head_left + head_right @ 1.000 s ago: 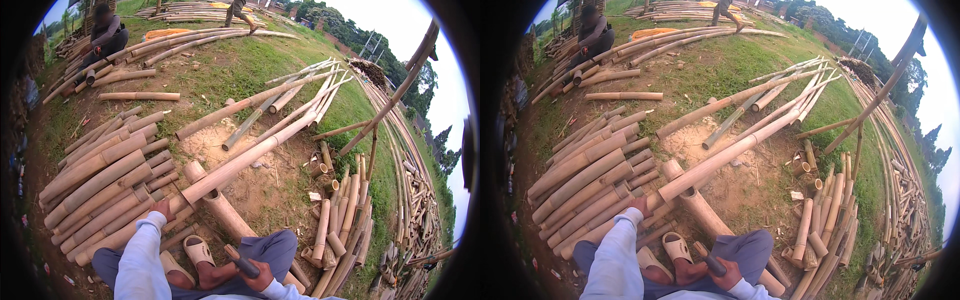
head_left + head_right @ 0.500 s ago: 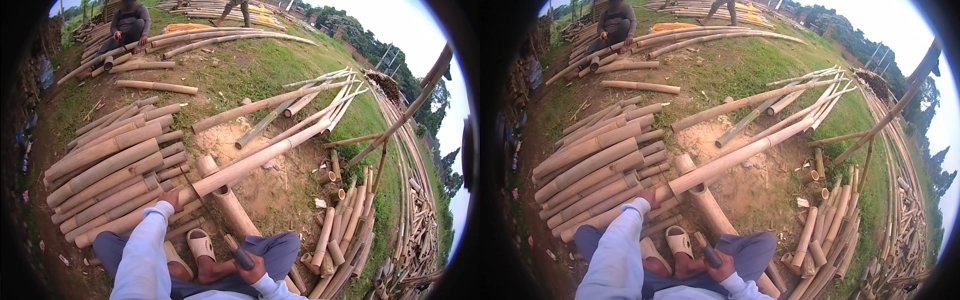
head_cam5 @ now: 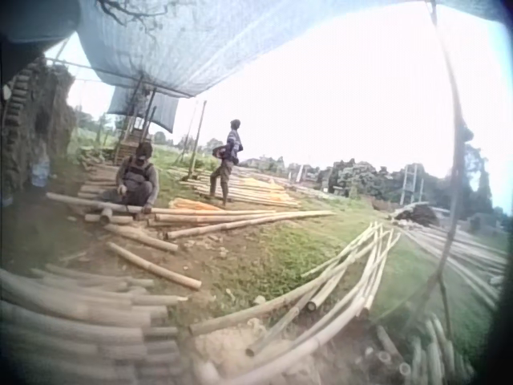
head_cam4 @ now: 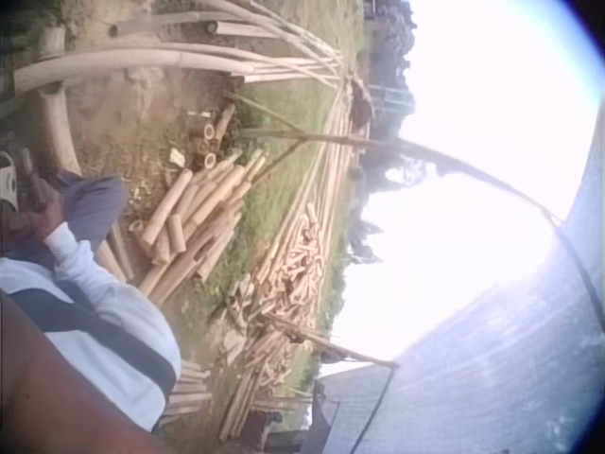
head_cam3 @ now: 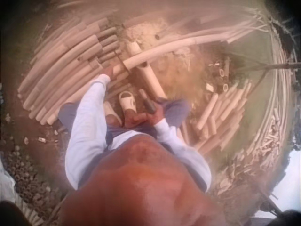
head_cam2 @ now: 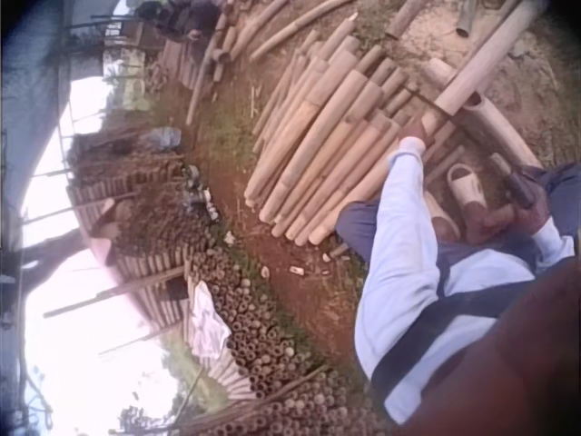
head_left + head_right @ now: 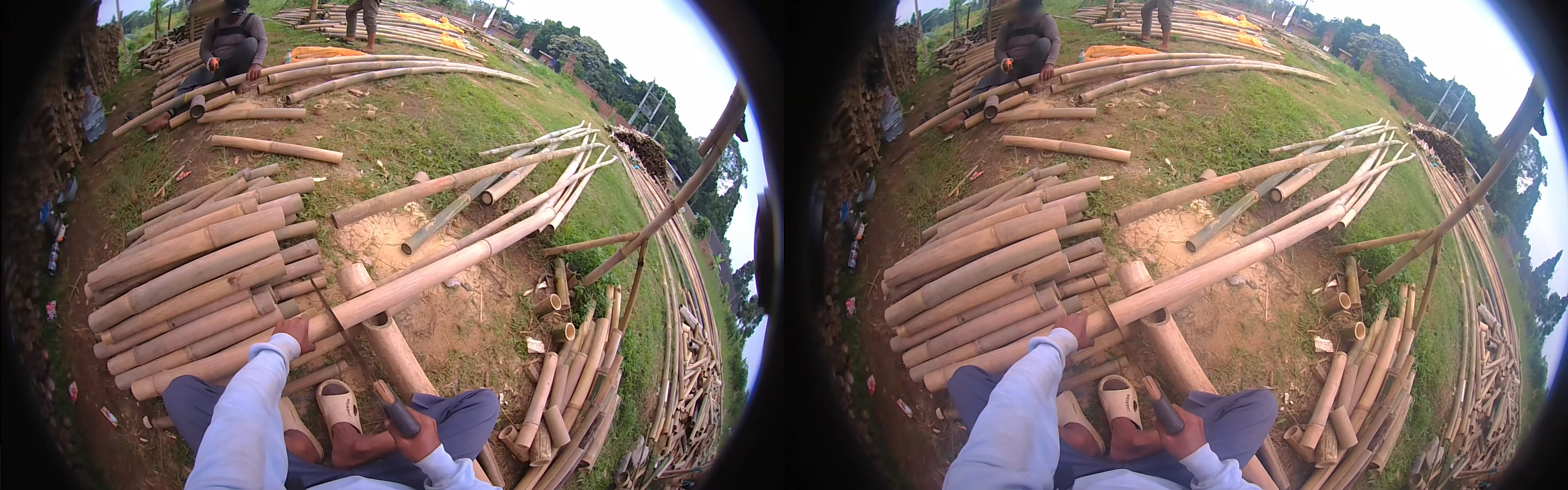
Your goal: The person sits on the ground and uses a hand saw to cut bamboo poles into shorter sections. They repeatedly position a pole, saw through it, and set the cut piece aside.
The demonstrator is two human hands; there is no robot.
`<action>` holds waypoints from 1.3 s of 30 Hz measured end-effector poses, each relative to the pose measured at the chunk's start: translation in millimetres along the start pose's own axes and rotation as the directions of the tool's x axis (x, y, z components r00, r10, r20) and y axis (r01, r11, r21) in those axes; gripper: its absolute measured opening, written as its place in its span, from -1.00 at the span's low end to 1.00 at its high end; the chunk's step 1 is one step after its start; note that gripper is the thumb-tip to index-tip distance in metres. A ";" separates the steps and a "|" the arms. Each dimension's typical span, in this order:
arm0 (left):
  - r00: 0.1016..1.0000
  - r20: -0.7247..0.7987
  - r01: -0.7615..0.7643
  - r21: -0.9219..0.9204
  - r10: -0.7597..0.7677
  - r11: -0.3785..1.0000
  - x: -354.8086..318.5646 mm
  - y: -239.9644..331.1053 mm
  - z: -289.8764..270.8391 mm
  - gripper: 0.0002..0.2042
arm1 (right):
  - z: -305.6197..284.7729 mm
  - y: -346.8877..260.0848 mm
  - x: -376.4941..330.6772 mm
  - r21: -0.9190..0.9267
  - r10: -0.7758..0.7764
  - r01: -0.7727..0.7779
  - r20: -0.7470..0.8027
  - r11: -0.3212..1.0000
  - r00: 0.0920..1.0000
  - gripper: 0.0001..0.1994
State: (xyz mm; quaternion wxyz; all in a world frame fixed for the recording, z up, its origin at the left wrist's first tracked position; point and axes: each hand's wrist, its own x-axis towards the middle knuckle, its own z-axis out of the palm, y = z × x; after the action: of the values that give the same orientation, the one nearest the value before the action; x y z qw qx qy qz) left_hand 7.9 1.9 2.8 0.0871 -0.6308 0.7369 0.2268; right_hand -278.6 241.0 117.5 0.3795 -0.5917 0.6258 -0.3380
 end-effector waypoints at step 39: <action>0.995 0.000 -0.102 -0.093 0.103 0.990 16.6 -7.0 -0.6 -0.43 | 50.1 21.5 71.9 0.062 -0.030 0.034 -0.065 0.997 0.997 -0.89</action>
State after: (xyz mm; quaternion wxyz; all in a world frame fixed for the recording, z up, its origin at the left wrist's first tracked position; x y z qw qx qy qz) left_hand 11.7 -13.8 -5.1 0.0476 -0.5949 0.7568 0.2667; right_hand -246.0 172.1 69.1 0.3724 -0.5781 0.6171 -0.3824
